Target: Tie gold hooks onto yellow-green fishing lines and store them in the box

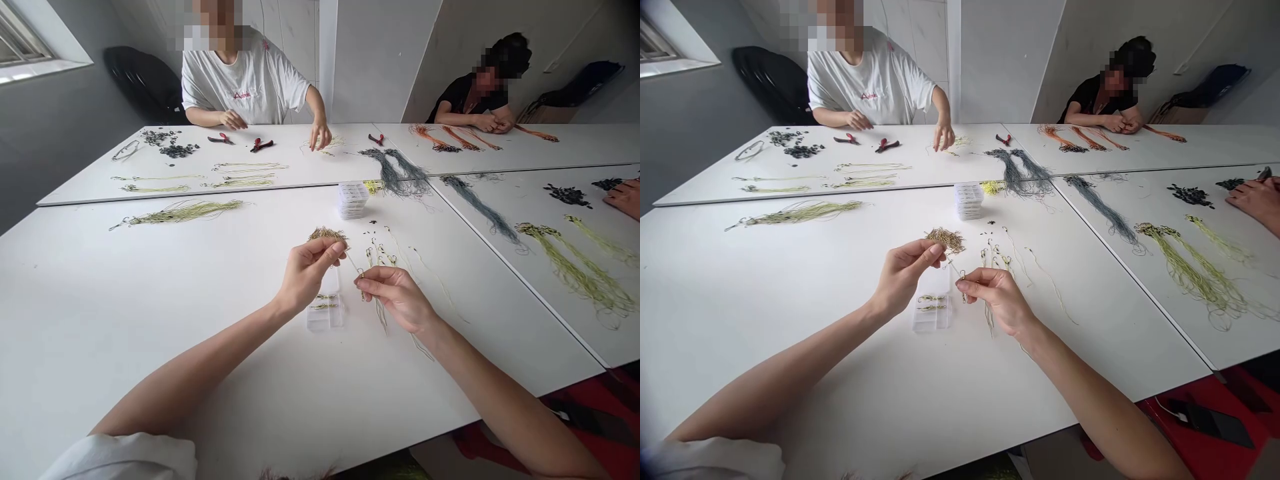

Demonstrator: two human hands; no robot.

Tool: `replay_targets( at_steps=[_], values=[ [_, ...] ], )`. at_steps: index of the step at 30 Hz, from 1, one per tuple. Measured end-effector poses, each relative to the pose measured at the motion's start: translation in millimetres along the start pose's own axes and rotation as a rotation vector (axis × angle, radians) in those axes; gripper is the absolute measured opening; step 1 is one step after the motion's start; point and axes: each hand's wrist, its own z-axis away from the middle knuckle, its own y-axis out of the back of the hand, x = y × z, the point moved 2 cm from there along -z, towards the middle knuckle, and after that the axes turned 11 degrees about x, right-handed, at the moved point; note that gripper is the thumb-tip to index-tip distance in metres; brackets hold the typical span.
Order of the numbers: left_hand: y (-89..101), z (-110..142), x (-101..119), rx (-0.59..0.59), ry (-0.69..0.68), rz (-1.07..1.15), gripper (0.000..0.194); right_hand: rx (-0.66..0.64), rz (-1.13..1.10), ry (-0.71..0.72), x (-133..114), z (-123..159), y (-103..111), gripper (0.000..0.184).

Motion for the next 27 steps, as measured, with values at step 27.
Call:
replay_targets(
  at_steps=[27],
  values=[
    [3.3,-4.3,-1.1,-0.053,0.010,0.028,0.018,-0.046,0.045,0.001,-2.5,1.7,-3.1,0.012]
  ],
)
